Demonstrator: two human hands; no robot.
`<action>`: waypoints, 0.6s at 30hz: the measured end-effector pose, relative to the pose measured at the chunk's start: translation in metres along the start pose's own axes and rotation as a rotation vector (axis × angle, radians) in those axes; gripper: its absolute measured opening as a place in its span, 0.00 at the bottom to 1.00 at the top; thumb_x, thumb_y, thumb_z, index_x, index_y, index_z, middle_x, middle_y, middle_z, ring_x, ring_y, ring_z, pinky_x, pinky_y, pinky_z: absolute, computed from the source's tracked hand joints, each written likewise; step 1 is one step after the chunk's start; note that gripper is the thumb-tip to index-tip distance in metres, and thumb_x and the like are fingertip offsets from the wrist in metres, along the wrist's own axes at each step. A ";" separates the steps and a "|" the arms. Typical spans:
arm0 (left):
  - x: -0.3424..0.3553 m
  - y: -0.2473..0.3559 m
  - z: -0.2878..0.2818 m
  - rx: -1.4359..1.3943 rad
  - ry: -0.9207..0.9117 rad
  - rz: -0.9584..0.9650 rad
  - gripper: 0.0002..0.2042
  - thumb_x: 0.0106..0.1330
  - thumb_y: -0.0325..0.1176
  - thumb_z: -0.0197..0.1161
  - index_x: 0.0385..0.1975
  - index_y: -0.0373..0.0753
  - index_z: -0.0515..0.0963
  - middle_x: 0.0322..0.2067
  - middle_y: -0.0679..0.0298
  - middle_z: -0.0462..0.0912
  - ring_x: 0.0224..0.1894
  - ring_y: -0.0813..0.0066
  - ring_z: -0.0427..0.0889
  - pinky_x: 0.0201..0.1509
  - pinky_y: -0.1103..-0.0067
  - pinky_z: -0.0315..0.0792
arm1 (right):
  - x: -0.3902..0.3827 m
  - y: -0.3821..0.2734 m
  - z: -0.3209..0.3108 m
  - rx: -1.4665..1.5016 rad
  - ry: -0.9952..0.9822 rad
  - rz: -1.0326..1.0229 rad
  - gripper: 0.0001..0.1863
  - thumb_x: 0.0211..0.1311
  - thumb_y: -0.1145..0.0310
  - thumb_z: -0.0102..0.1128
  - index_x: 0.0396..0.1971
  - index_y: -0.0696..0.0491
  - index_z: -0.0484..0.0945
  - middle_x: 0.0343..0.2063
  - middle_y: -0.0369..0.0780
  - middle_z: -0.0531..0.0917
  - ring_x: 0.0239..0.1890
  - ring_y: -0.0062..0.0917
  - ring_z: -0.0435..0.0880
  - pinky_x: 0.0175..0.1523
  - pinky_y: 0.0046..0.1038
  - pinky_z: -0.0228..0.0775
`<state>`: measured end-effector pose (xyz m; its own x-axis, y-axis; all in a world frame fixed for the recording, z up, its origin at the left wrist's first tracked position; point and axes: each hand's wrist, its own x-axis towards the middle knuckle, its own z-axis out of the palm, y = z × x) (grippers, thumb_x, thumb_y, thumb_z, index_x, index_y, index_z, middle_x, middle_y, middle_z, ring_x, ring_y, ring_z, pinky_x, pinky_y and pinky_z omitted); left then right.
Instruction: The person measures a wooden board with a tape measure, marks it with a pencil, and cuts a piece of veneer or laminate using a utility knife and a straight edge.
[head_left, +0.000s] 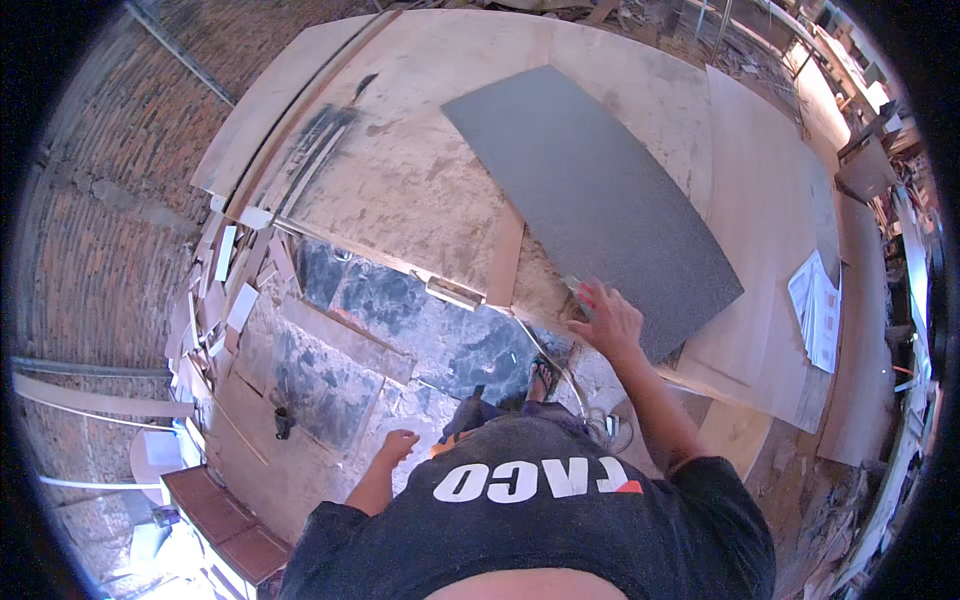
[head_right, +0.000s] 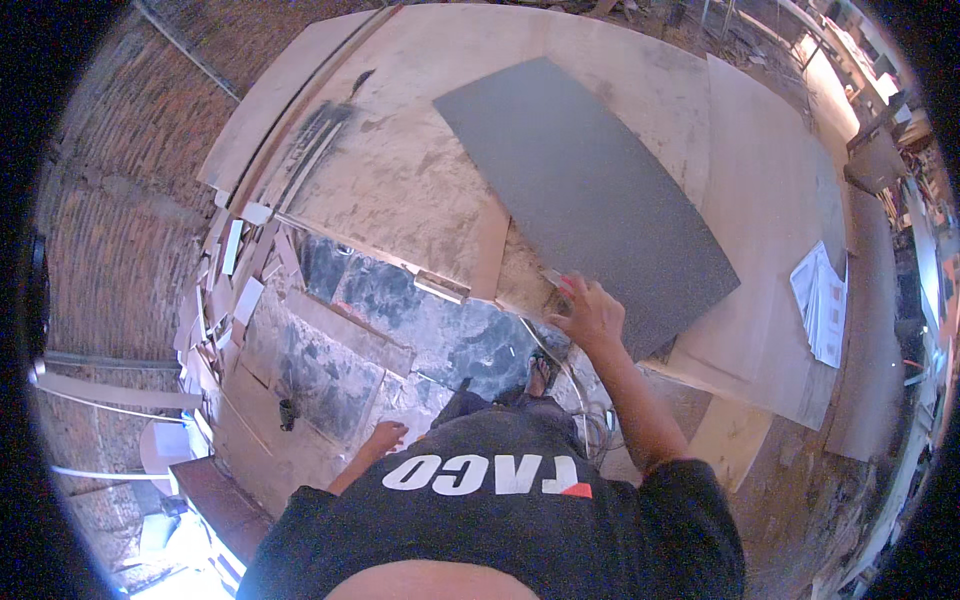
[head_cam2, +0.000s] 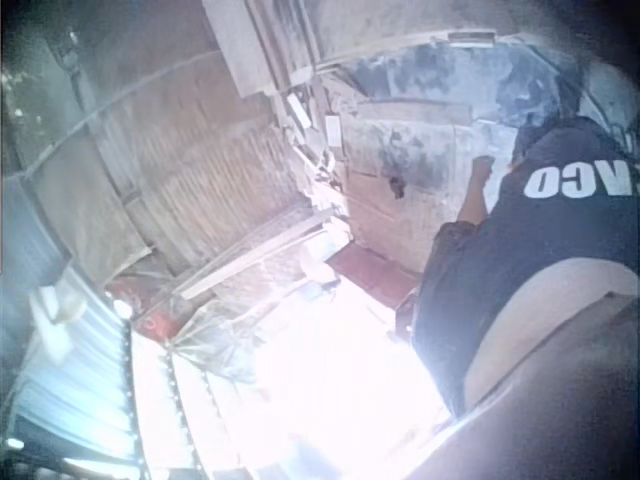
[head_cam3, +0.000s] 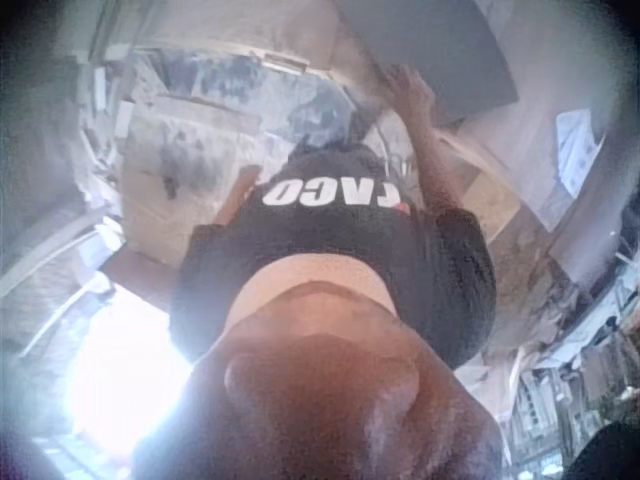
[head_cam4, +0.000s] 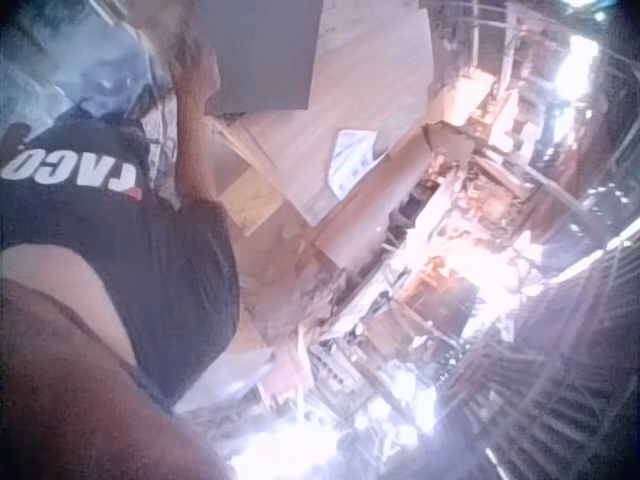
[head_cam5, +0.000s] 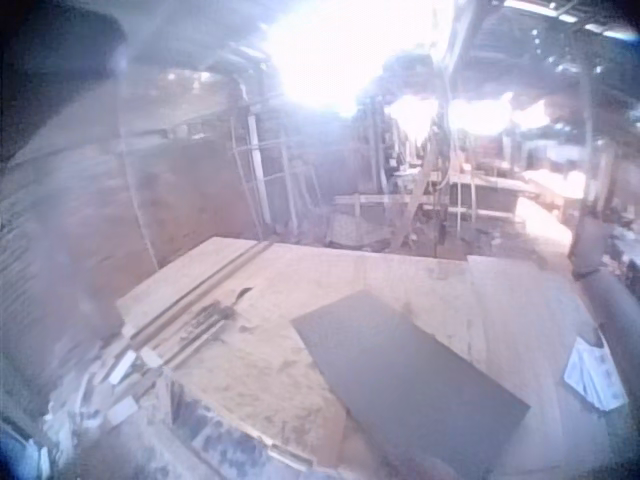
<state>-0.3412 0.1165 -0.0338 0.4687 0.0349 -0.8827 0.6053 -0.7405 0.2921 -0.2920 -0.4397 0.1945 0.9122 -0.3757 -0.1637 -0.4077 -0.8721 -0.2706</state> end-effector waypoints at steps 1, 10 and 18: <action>-0.006 0.001 -0.005 -0.006 0.029 0.023 0.24 0.63 0.47 0.69 0.53 0.37 0.82 0.37 0.55 0.87 0.35 0.67 0.87 0.31 0.73 0.77 | 0.014 0.000 0.009 -0.012 -0.028 -0.019 0.39 0.49 0.53 0.76 0.62 0.45 0.71 0.46 0.44 0.83 0.47 0.42 0.86 0.49 0.42 0.78; -0.006 0.046 -0.020 -0.378 0.126 0.125 0.22 0.67 0.42 0.67 0.55 0.35 0.79 0.35 0.62 0.86 0.33 0.75 0.85 0.28 0.77 0.75 | 0.120 0.059 0.021 -0.015 0.234 0.004 0.14 0.56 0.62 0.66 0.43 0.48 0.82 0.39 0.46 0.85 0.43 0.46 0.85 0.45 0.47 0.78; 0.041 0.176 -0.106 -0.209 0.053 0.514 0.17 0.69 0.38 0.66 0.52 0.35 0.81 0.34 0.64 0.86 0.36 0.79 0.83 0.36 0.81 0.75 | 0.212 0.117 -0.049 -0.142 0.156 0.188 0.19 0.58 0.63 0.64 0.51 0.46 0.80 0.46 0.48 0.85 0.51 0.45 0.83 0.53 0.46 0.76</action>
<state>-0.1473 0.0583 0.0207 0.7659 -0.2578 -0.5890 0.4023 -0.5225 0.7517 -0.1443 -0.6366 0.1742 0.8208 -0.5693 -0.0470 -0.5707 -0.8135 -0.1116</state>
